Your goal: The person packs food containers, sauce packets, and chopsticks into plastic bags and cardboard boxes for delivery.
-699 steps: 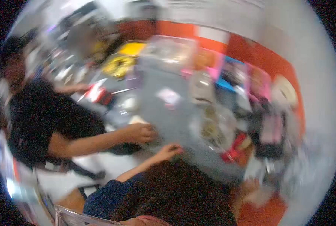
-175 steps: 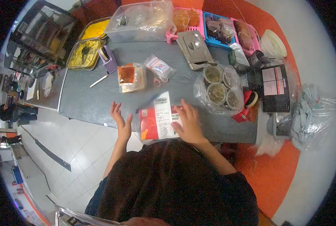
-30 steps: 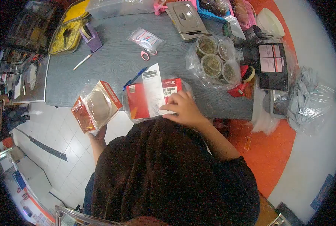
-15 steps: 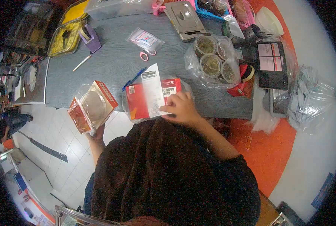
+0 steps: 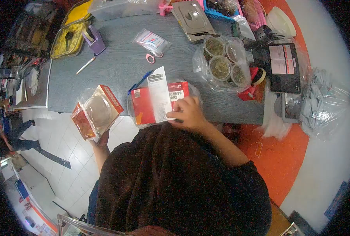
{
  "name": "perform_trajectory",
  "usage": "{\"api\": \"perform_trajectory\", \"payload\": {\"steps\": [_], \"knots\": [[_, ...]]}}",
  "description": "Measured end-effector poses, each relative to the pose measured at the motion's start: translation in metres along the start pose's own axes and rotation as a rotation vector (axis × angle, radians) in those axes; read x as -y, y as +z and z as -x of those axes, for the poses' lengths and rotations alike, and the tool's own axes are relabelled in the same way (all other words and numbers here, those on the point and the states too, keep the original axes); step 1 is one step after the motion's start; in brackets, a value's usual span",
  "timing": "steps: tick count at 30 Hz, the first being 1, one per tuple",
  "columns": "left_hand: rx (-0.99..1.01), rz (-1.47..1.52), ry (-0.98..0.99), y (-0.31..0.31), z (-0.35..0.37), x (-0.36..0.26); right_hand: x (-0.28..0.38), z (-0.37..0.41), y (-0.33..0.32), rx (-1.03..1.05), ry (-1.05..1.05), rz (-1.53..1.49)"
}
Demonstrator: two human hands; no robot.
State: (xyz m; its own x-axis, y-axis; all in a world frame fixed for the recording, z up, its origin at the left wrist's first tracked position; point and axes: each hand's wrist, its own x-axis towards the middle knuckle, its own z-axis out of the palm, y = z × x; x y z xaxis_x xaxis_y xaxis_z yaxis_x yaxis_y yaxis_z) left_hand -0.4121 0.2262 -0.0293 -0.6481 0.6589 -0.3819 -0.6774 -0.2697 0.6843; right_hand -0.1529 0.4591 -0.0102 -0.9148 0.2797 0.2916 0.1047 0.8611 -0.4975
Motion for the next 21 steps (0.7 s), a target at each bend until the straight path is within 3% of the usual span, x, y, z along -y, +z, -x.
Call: {"api": "perform_trajectory", "payload": {"steps": [16, 19, 21], "knots": [[0.290, -0.321, -0.064, 0.031, 0.001, 0.009, 0.003, -0.003, -0.008, 0.007, 0.024, -0.034], [0.339, -0.382, -0.058, 0.046, 0.006, 0.018, 0.011, -0.013, -0.024, 0.098, 0.086, -0.143], [0.370, -0.422, -0.052, 0.061, 0.010, 0.028, 0.022, -0.021, -0.033, 0.057, 0.297, -0.570]]}}
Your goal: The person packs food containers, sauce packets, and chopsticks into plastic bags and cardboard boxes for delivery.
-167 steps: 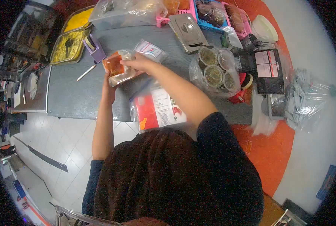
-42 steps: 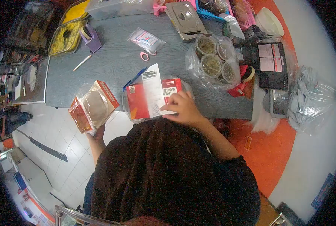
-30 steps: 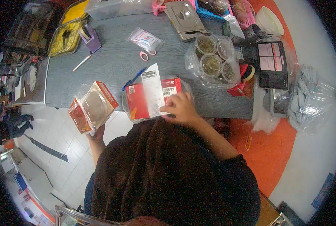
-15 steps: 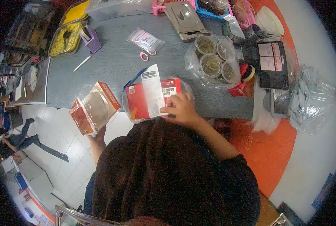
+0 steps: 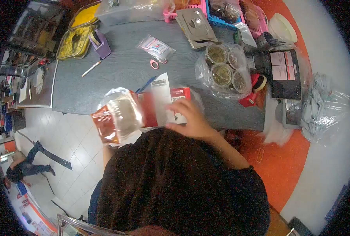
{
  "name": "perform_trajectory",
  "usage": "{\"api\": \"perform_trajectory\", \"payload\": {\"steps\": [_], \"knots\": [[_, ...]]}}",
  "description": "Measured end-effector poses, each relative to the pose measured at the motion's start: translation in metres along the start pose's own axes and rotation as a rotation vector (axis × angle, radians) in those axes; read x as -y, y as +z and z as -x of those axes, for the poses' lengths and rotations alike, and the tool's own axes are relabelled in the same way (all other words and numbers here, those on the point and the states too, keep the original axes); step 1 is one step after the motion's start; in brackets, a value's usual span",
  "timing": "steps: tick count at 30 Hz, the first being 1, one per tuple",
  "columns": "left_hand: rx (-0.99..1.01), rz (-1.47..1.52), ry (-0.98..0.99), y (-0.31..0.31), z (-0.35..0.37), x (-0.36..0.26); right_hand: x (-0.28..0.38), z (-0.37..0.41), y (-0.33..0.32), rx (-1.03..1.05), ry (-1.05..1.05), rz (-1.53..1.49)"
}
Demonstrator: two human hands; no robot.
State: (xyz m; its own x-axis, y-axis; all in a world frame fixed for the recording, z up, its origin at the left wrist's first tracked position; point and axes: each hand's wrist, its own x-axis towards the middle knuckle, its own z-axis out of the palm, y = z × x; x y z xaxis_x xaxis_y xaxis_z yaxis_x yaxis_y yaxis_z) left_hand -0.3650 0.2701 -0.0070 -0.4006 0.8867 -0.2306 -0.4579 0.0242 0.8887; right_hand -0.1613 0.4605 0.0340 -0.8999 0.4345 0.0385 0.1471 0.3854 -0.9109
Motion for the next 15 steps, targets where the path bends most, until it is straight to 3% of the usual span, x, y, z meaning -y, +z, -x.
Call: {"api": "perform_trajectory", "payload": {"steps": [1, 3, 4, 7, 9, 11, 13, 15], "knots": [[0.016, -0.021, 0.003, 0.008, -0.004, 0.001, 0.009, -0.003, 0.000, 0.001, -0.008, 0.002], [0.048, -0.064, 0.012, 0.007, 0.013, -0.001, 0.025, -0.009, 0.003, -0.107, -0.241, 0.115], [0.062, -0.086, 0.019, 0.010, 0.010, -0.004, 0.024, -0.012, 0.005, -0.028, -0.277, 0.115], [0.025, -0.112, -0.124, 0.033, 0.002, -0.028, 0.033, -0.016, 0.011, 0.053, -0.227, 0.128], [-0.024, -0.189, -0.116, 0.029, -0.002, -0.027, 0.036, -0.018, 0.014, 0.057, -0.253, 0.084], [0.062, -0.721, 0.006, 0.008, -0.011, -0.017, 0.038, -0.018, 0.011, 0.053, -0.212, 0.144], [0.047, -0.612, 0.032, 0.009, -0.013, -0.015, 0.030, -0.019, 0.010, 0.059, -0.229, 0.137], [0.006, -0.740, 0.217, 0.011, -0.016, -0.013, 0.033, -0.020, 0.008, 0.071, -0.201, 0.051]]}}
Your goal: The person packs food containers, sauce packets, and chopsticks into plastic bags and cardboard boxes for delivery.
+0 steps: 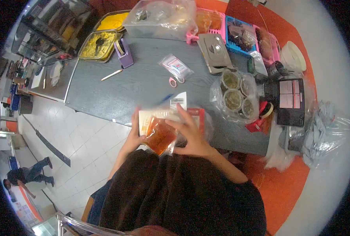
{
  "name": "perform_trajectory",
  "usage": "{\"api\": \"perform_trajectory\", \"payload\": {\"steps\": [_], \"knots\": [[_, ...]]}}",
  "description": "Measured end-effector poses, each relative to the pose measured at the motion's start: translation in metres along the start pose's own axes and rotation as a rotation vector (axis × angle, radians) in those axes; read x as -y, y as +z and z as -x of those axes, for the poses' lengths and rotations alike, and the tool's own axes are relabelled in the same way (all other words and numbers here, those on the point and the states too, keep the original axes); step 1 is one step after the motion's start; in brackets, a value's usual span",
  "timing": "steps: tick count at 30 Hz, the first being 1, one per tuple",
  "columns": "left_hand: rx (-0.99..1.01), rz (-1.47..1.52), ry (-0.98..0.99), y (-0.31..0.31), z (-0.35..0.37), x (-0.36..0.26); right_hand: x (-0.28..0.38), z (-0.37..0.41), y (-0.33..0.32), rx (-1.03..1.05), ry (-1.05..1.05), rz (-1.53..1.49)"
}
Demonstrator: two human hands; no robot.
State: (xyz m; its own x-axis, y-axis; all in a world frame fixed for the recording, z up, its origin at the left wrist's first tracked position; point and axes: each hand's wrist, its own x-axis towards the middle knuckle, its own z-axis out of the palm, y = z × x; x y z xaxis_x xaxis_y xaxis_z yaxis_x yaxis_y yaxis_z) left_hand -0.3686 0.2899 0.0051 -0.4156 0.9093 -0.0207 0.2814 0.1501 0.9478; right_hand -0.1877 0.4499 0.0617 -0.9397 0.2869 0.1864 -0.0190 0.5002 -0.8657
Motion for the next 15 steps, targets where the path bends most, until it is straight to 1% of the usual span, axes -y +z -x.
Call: {"api": "perform_trajectory", "payload": {"steps": [1, 2, 4, 5, 7, 8, 10, 11, 12, 15], "knots": [[-0.090, 0.023, 0.118, 0.004, -0.003, -0.001, -0.001, 0.000, -0.001, 0.005, -0.009, 0.003], [-0.097, 0.023, 0.121, 0.001, -0.004, -0.005, -0.003, 0.001, -0.001, -0.007, 0.006, -0.053], [0.070, 0.029, 0.302, -0.008, -0.005, -0.016, -0.007, 0.004, -0.002, -0.017, 0.018, -0.104], [0.121, -0.043, 0.297, -0.010, -0.006, -0.017, -0.008, 0.005, -0.003, -0.030, 0.018, -0.091], [0.122, -0.067, 0.274, -0.010, -0.006, -0.020, -0.009, 0.004, -0.005, -0.037, 0.003, -0.075], [0.130, -0.092, 0.248, -0.010, -0.006, -0.021, -0.008, 0.004, -0.004, -0.055, -0.006, -0.022], [0.121, -0.091, 0.259, -0.008, -0.005, -0.021, -0.013, 0.007, -0.001, -0.068, -0.042, 0.029], [0.114, -0.092, 0.267, -0.008, -0.006, -0.020, -0.024, 0.009, 0.003, -0.107, -0.038, -0.032], [0.107, -0.048, 0.316, -0.007, -0.007, -0.016, -0.031, 0.009, 0.006, -0.136, -0.047, -0.101], [0.079, -0.075, 0.396, -0.006, -0.006, -0.014, -0.046, 0.011, 0.007, -0.142, -0.010, -0.234]]}}
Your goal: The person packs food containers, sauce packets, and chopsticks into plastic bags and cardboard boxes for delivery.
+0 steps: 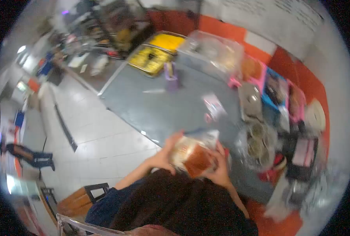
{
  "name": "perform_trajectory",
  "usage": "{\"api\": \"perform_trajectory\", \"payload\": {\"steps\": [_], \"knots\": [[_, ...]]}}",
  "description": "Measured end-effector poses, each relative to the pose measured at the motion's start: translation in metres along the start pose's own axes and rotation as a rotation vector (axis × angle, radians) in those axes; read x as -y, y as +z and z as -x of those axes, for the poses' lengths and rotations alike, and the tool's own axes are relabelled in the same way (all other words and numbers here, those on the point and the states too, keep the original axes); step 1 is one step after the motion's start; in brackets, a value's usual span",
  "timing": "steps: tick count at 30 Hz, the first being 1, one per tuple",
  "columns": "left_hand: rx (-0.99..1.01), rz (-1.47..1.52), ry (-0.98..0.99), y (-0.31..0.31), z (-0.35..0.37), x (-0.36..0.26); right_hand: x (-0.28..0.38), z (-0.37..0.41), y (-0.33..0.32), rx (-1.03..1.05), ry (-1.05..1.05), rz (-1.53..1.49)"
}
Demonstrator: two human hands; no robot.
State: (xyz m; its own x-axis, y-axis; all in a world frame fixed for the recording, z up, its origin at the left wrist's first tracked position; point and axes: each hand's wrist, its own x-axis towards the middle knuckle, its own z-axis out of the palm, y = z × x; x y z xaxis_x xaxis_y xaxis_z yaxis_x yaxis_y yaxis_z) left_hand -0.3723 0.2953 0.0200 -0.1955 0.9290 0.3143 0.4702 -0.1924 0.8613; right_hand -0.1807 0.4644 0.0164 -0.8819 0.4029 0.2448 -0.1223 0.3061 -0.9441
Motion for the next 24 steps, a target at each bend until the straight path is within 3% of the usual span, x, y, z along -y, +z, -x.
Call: {"api": "perform_trajectory", "payload": {"steps": [3, 5, 9, 11, 12, 14, 16, 18, 21, 24], "knots": [[-0.001, -0.063, -0.008, 0.000, 0.000, -0.004, -0.016, -0.001, -0.007, 0.010, -0.066, -0.143], [-0.036, -0.037, -0.021, 0.005, 0.002, -0.004, -0.009, -0.001, -0.003, -0.045, 0.050, -0.510], [-0.170, -0.088, -0.091, 0.013, 0.006, -0.010, -0.030, 0.004, -0.018, 0.020, -0.061, -0.417], [-0.272, -0.285, -0.171, 0.016, 0.011, -0.019, -0.026, 0.016, -0.022, -0.303, 0.190, -0.428], [-0.212, -0.098, -0.297, 0.017, 0.011, -0.022, -0.099, 0.017, -0.068, -0.257, 0.176, -0.445], [-0.157, 0.174, -0.433, 0.019, 0.011, -0.031, -0.181, 0.025, -0.081, -0.125, -0.672, 0.329], [-0.146, 0.250, -0.451, 0.021, 0.008, -0.034, -0.215, 0.024, -0.083, -0.088, -0.693, 0.266], [-0.080, 0.357, -0.411, 0.025, 0.004, -0.022, -0.209, 0.027, -0.074, -0.065, -0.701, 0.230], [-0.070, 0.210, -0.390, 0.028, 0.002, -0.016, -0.195, 0.030, -0.072, -0.046, -0.720, 0.212], [-0.088, 0.297, -0.401, 0.029, 0.001, -0.013, -0.179, 0.021, -0.080, -0.029, -0.756, 0.231]]}}
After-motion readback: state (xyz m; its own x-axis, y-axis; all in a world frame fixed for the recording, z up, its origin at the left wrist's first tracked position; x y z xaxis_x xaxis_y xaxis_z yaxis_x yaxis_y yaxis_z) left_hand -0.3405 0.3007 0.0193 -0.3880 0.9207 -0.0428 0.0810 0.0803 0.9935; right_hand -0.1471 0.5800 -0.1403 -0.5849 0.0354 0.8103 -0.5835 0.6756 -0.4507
